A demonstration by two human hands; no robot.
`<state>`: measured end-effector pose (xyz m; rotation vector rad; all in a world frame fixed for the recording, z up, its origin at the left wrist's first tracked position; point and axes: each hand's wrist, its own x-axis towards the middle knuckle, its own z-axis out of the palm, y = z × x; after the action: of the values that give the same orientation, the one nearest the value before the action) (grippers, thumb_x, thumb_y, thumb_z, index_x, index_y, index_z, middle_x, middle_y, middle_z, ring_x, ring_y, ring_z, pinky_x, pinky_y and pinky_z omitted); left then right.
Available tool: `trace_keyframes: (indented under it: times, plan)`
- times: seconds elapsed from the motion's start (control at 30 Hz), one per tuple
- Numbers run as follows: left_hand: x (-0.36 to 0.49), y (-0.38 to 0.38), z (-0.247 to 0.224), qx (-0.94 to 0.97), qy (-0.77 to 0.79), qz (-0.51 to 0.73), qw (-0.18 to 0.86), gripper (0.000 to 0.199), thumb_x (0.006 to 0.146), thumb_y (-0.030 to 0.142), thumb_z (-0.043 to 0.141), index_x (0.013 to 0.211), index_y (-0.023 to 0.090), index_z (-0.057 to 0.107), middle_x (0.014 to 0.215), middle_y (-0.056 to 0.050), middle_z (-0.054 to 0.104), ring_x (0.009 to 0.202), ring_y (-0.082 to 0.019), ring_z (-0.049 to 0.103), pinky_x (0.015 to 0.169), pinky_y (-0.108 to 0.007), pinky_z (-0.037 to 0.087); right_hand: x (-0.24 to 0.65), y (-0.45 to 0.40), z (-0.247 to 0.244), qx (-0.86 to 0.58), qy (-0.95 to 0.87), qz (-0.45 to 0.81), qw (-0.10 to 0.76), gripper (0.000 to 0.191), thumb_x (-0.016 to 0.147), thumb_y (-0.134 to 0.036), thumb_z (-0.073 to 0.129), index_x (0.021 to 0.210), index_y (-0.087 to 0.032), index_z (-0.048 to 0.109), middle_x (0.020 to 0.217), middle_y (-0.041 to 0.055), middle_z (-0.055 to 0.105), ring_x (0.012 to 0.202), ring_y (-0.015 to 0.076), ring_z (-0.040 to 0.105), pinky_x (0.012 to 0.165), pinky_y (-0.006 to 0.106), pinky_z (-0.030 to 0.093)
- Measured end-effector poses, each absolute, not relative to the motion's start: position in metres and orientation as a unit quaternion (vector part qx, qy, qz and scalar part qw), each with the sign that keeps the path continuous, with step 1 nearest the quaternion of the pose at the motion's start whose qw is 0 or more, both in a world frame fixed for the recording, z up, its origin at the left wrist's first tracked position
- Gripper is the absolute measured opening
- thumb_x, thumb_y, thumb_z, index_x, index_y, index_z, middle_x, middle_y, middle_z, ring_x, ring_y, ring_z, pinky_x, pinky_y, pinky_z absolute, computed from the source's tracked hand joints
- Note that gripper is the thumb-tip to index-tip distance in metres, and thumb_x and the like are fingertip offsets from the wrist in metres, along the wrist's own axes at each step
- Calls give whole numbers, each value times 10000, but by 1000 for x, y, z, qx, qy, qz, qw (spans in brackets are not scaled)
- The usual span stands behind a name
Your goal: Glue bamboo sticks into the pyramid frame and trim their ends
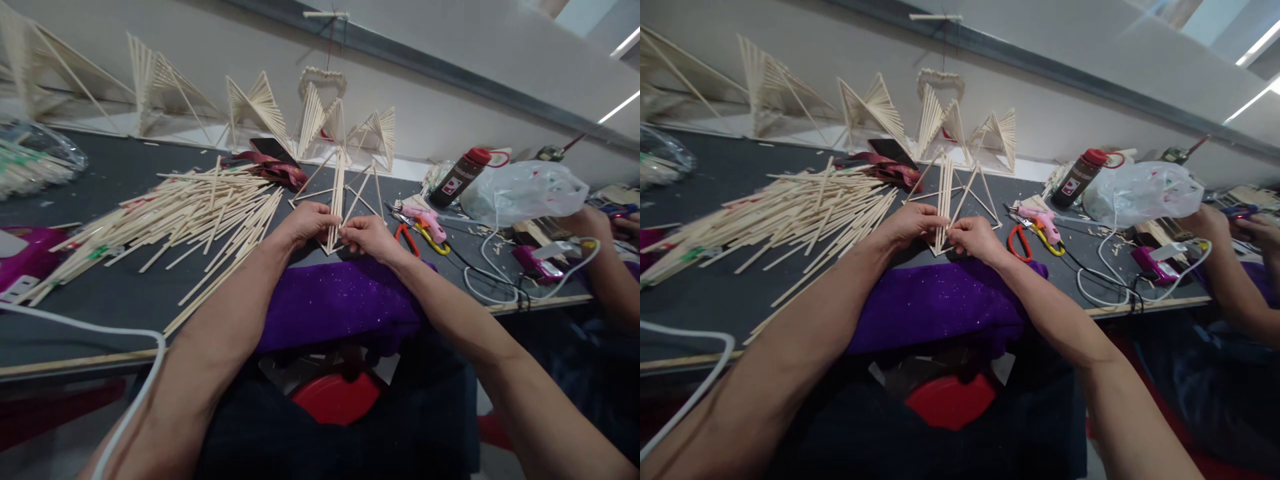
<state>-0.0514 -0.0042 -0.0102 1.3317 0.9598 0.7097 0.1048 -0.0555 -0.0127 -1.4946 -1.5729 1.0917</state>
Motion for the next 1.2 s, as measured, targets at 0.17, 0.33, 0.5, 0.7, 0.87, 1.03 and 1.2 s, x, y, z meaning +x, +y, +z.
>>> trace_keyframes:
  times: [0.17, 0.33, 0.5, 0.7, 0.87, 1.03, 1.2]
  plan:
    - [-51, -7, -7, 582, 421, 307, 624, 159, 720, 129, 634, 581, 137, 555, 504, 0, 495, 419, -77, 430, 468, -262, 372, 106, -55, -14, -572, -612, 416, 353, 143, 773, -272, 595, 708, -147, 622, 605, -4, 615, 427, 50, 500, 365, 167, 322]
    - [-51, -7, -7, 575, 414, 308, 635, 146, 722, 143, 647, 603, 136, 562, 505, -2, 503, 425, -80, 451, 467, -254, 381, 115, -65, -7, -583, -622, 407, 327, 314, 820, -417, 576, 690, -139, 644, 519, -1, 578, 394, 46, 455, 358, 171, 296]
    - [-55, -6, -5, 580, 410, 298, 638, 138, 714, 163, 658, 617, 134, 564, 528, -11, 540, 440, -81, 476, 472, -237, 376, 130, -79, 9, -550, -636, 346, 416, 225, 786, -363, 623, 722, -149, 648, 562, -22, 580, 428, 40, 462, 412, 178, 327]
    - [-67, -1, -5, 632, 376, 250, 630, 161, 714, 250, 696, 663, 123, 611, 574, -27, 585, 472, -74, 497, 486, -214, 350, 158, -41, 42, -504, -565, 230, 612, 180, 784, -340, 617, 736, -170, 588, 597, -39, 540, 470, 40, 460, 437, 176, 320]
    - [-76, 5, -8, 651, 348, 221, 637, 216, 709, 316, 722, 719, 116, 642, 618, -39, 617, 506, -85, 529, 481, -205, 346, 169, 18, 52, -519, -572, 254, 582, 185, 781, -312, 611, 848, -151, 671, 732, 1, 648, 626, 65, 528, 558, 184, 396]
    - [-83, 7, -7, 641, 361, 201, 647, 241, 711, 336, 734, 742, 111, 655, 653, -45, 637, 523, -92, 549, 483, -205, 362, 155, 47, 32, -442, -621, 394, 513, 263, 767, -359, 652, 912, -151, 724, 860, 30, 709, 785, 118, 594, 757, 259, 453]
    - [-84, 9, -6, 640, 369, 196, 646, 227, 705, 323, 743, 749, 112, 671, 676, -51, 651, 509, -70, 519, 470, -196, 332, 151, 53, 15, -367, -607, 487, 509, 269, 716, -418, 717, 817, -169, 738, 807, 31, 715, 811, 133, 613, 823, 274, 468]
